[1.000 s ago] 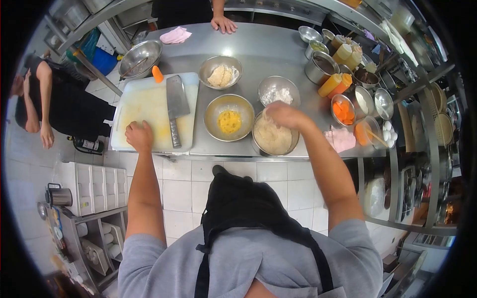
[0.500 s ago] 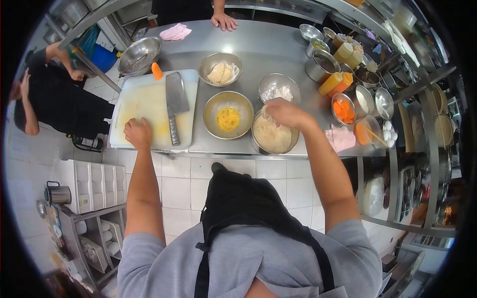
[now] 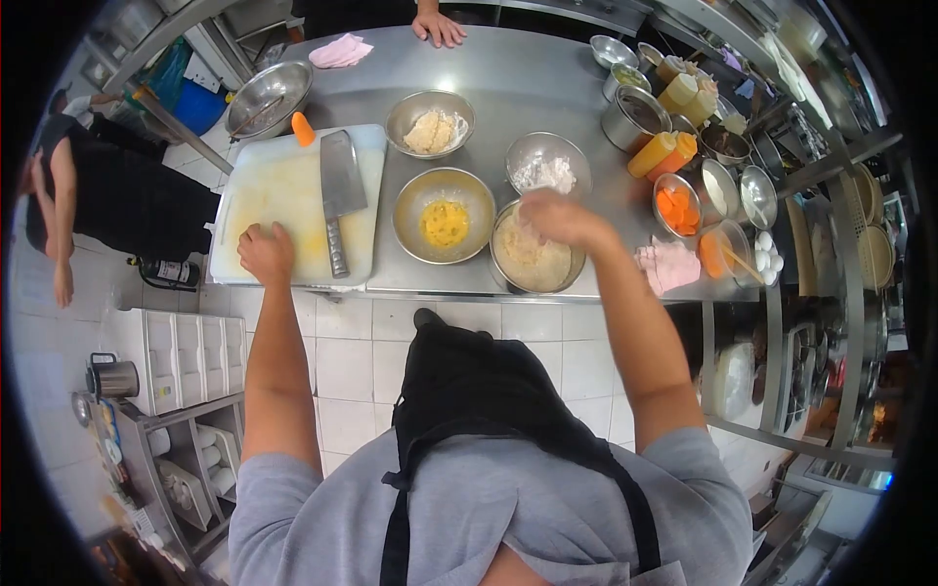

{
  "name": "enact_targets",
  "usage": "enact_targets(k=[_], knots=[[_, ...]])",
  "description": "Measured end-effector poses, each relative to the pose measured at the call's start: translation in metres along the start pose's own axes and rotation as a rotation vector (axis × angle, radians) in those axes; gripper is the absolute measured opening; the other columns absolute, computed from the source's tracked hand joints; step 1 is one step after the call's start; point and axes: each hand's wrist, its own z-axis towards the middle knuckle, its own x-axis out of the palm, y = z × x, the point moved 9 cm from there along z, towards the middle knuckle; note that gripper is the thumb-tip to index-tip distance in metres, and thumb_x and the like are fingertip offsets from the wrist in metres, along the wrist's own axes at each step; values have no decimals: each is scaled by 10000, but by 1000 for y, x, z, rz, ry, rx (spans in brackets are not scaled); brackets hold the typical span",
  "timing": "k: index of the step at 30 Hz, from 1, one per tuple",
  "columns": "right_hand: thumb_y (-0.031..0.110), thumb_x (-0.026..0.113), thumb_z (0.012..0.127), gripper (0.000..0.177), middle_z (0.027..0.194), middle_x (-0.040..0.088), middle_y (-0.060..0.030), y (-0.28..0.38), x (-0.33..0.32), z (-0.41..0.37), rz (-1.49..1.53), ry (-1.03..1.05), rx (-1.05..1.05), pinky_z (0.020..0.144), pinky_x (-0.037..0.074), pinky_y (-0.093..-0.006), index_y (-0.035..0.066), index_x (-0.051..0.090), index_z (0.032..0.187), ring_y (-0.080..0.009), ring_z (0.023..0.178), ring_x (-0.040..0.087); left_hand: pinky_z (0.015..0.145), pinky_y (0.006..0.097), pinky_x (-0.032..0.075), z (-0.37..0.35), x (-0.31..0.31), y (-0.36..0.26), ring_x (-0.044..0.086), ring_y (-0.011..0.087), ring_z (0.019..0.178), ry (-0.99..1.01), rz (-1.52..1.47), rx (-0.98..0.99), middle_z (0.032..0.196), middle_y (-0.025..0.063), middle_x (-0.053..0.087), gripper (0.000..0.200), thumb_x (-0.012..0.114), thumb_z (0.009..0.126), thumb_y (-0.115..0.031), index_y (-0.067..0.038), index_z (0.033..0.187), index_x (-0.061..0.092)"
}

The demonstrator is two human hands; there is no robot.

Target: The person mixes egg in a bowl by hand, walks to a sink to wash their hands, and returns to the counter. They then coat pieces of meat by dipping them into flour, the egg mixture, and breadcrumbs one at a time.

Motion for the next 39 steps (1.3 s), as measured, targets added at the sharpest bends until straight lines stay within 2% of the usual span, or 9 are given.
enact_targets(k=[3, 7, 11, 16, 18, 20, 27, 32, 39], knots=[[250, 509, 956, 354, 1198, 633, -211, -32, 33, 15, -271, -30, -176, 921, 510, -422, -40, 640, 1110, -363, 1095, 603, 951, 531, 437, -2, 0, -3, 558, 395, 1120, 1, 10, -7, 1198, 192, 618, 474, 639, 875, -373, -6, 1176, 641], [241, 512, 953, 347, 1210, 627, -205, -31, 32, 22, -330, 128, -200, 925, 512, -428, -41, 641, 1108, -363, 1044, 625, 951, 529, 438, 0, -1, -3, 559, 391, 1122, 1, 28, -19, 1205, 190, 618, 470, 635, 876, -375, -8, 1170, 644], [197, 492, 941, 320, 1129, 667, -221, 4, -10, -13, 238, 92, -5, 862, 544, -429, -46, 636, 1091, -365, 919, 661, 958, 529, 436, -2, 3, 3, 558, 390, 1125, 17, 21, -39, 1213, 190, 616, 471, 630, 881, -378, -8, 1172, 641], [212, 660, 824, 420, 1060, 678, -248, -9, 4, -28, -702, -39, -43, 880, 545, -451, -49, 610, 1148, -358, 997, 685, 978, 524, 431, 0, 1, -1, 549, 387, 1153, 21, 21, -26, 1228, 190, 612, 479, 623, 890, -377, -7, 1194, 632], [218, 736, 760, 491, 1122, 663, -271, -19, 24, -31, -729, 17, 42, 908, 535, -456, -41, 614, 1159, -368, 1047, 673, 979, 524, 431, 0, 1, -2, 547, 385, 1157, 25, 25, -27, 1230, 189, 611, 480, 622, 891, -377, -7, 1198, 631], [217, 749, 742, 483, 1165, 656, -277, -26, 27, -26, -859, -165, 28, 922, 531, -454, -41, 632, 1133, -381, 1058, 668, 980, 523, 430, 0, 1, -2, 546, 383, 1160, 26, 35, -31, 1232, 188, 611, 481, 621, 893, -377, -7, 1202, 631], [161, 715, 754, 389, 1112, 659, -307, -46, 23, -10, -687, 22, 119, 923, 522, -458, -60, 670, 1072, -392, 1061, 660, 975, 518, 435, -1, -1, -3, 550, 381, 1153, 14, 27, -25, 1227, 185, 613, 479, 625, 892, -375, -6, 1197, 631], [126, 632, 800, 270, 1038, 689, -269, 7, -12, -15, -391, -227, -222, 877, 525, -469, -47, 683, 1001, -431, 1002, 661, 976, 516, 432, -1, -2, -2, 553, 383, 1144, 32, 35, -30, 1218, 185, 616, 481, 627, 887, -373, -3, 1196, 632], [182, 570, 860, 287, 1035, 670, -286, 15, -20, -9, -232, -218, -50, 843, 521, -461, -53, 661, 998, -427, 942, 666, 953, 537, 453, -1, -3, -3, 571, 409, 1124, -13, 17, -12, 1201, 208, 631, 474, 617, 899, -383, -4, 1182, 650]])
